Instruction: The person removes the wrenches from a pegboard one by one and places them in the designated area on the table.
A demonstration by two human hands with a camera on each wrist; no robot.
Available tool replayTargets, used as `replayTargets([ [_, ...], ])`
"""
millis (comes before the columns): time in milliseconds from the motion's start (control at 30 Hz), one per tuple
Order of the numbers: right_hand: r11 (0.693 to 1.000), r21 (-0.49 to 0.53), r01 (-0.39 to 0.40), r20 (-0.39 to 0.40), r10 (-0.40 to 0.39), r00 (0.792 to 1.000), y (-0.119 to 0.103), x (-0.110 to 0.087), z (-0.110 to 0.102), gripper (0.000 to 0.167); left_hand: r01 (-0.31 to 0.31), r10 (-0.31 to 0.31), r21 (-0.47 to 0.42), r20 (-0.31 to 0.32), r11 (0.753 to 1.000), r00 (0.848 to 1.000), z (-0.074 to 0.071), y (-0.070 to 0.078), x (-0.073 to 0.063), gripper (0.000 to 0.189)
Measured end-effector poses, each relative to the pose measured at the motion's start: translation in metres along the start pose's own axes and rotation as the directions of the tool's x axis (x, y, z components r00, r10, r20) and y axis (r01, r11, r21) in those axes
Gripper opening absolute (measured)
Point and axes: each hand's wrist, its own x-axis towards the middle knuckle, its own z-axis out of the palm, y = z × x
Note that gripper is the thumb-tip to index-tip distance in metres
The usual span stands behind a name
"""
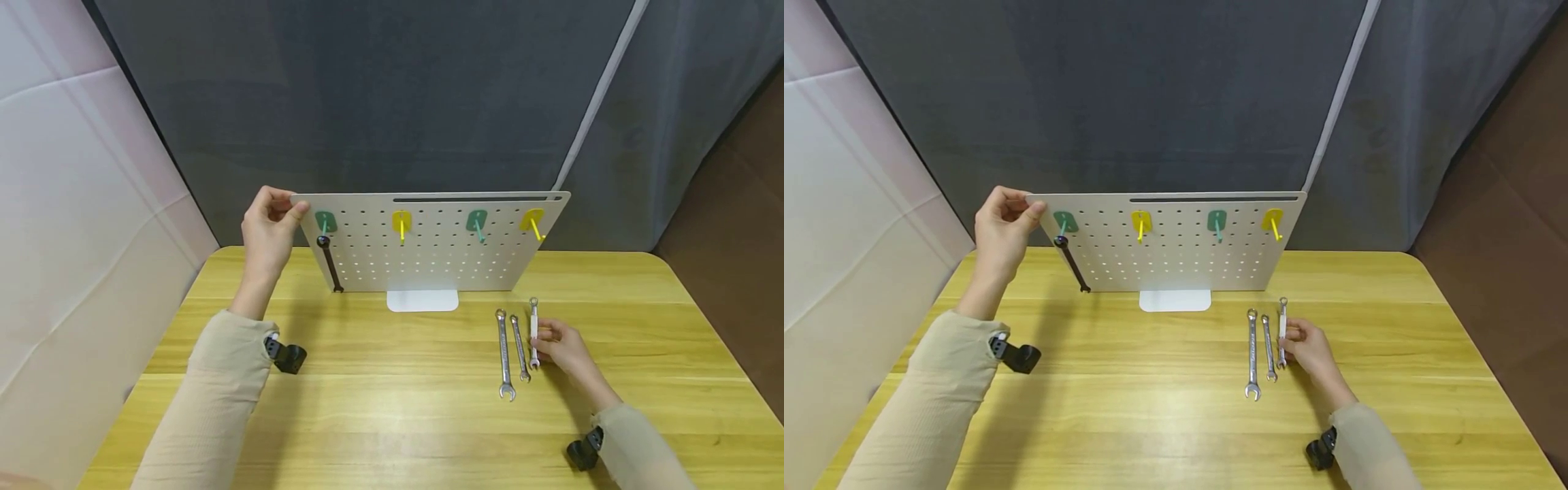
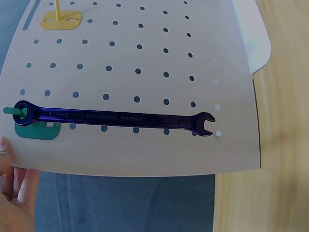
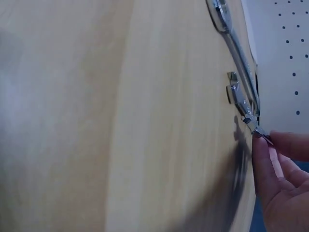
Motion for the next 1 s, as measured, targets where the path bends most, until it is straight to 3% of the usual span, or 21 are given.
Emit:
replayTargets([
  [433,0.997,-0.066,-0.029,0.021,0.031,0.999,0.0041,-0.0016,0.0008,0.053,-0.016,0.016,-0.006,-0.005,1.000,1.000,0.0000,-0.0001,-0.0003,0.032],
  [667,0.994,-0.102,-0.039,-0.010,0.038,0.999,0.0037,0.0008,0.0036,0.052,-0.014,0.014,0.000,0.000,1.000,1.000,0.0000,-0.0001,0.0003,0.032],
  [833,0.984,-0.179,-0.019,-0.042,0.011,0.999,0.0042,0.0020,0.0049,0.047,-0.011,0.011,0.001,-0.002,1.000,1.000,0.0006,-0.0006,0.0008,0.031],
  [1000,0.953,-0.302,0.008,-0.079,-0.033,0.996,0.0035,0.0007,0.0054,0.042,-0.011,0.011,0.002,-0.006,1.000,1.000,0.0003,-0.0011,0.0005,0.032],
])
